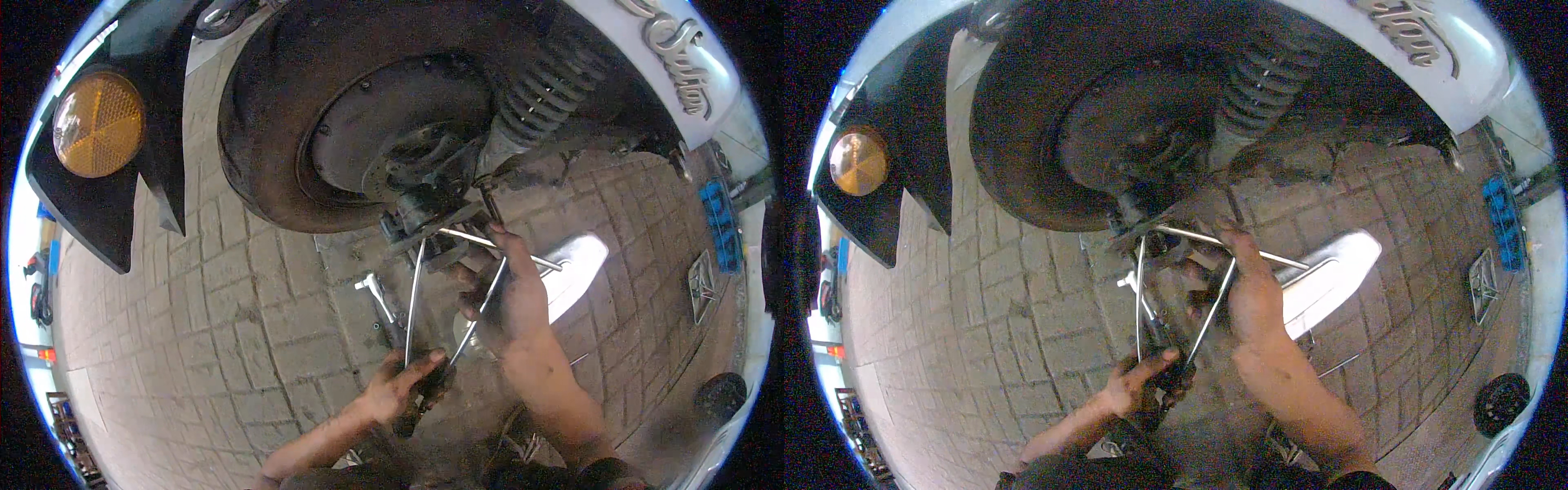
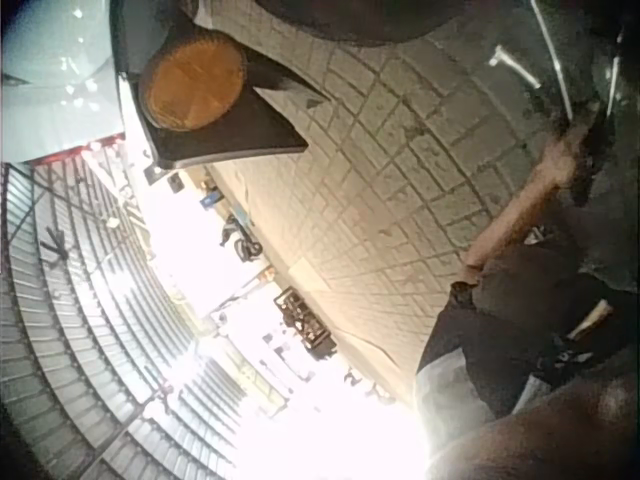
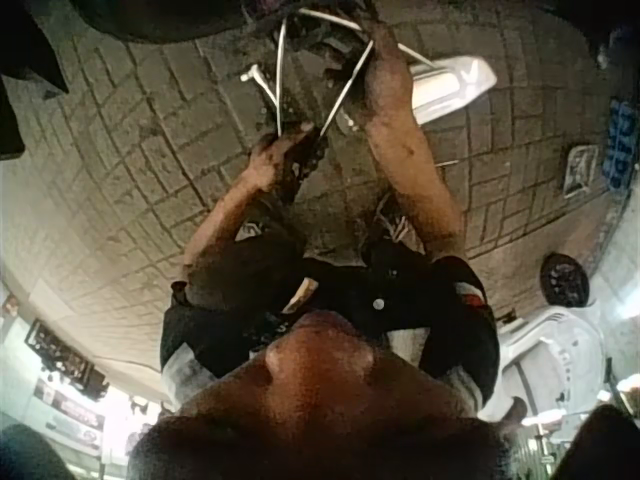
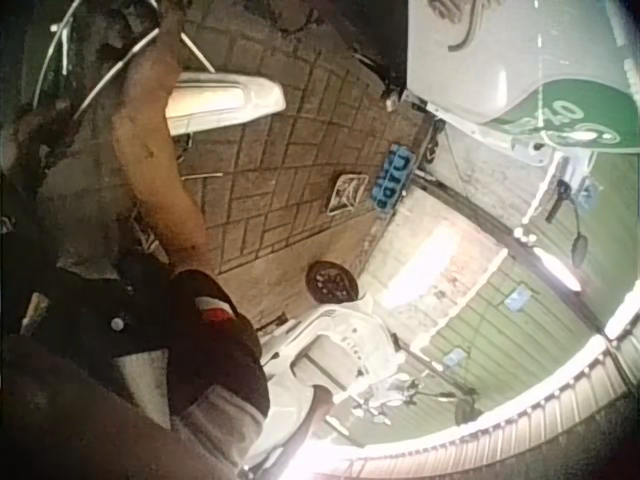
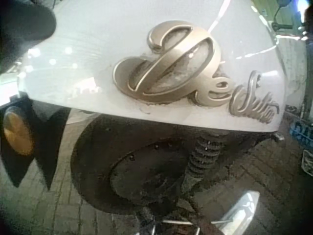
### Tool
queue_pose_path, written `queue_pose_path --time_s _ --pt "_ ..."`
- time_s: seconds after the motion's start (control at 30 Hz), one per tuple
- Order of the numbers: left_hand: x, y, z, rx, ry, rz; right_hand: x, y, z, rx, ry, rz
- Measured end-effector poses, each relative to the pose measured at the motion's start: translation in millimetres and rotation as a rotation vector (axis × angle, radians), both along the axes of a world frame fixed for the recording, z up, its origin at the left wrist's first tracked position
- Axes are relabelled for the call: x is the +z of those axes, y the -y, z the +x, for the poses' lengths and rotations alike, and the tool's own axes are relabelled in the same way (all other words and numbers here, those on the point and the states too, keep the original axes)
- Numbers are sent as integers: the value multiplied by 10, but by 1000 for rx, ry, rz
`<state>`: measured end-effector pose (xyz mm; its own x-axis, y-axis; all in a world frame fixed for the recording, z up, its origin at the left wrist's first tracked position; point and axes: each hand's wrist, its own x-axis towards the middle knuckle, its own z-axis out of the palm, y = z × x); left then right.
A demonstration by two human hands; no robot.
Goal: The person uses a screwdriver and a wrench to loosen and then remove the brake caliper from the rear wheel of a white scooter.
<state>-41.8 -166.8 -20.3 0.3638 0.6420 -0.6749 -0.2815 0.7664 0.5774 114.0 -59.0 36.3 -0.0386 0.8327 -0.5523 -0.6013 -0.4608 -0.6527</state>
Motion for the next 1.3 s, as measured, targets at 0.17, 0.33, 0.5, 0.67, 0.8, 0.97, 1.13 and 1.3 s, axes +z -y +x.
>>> queue_pose_path --time_s 0.17,0.33,0.5,0.67,0.8,0.97,1.13,1.3 --pt "-15 -3 1 -17 0 -8 26 -5 0 1 21 -40" --pt "-364 113 -320 -159 -55 550 163 -11 -8 37 124 -31" --pt "-217 -104 -499 -277 -377 212 41 -54 9 14 260 99" --pt "-320 -197 -728 -246 -631 609 -278 -52 -16 64 596 327" --pt "-366 -179 -973 -363 -909 634 -292 -11 -70 47 813 436" --pt "-927 10 -1124 -706 -1276 603 -327 3 -45 92 916 452" --pt "-997 2 -1098 -523 -1147 807 -262 -11 -85 93 803 620" --pt "-348 -679 -738 -154 -1168 1245 -116 -18 -14 185 1017 801"
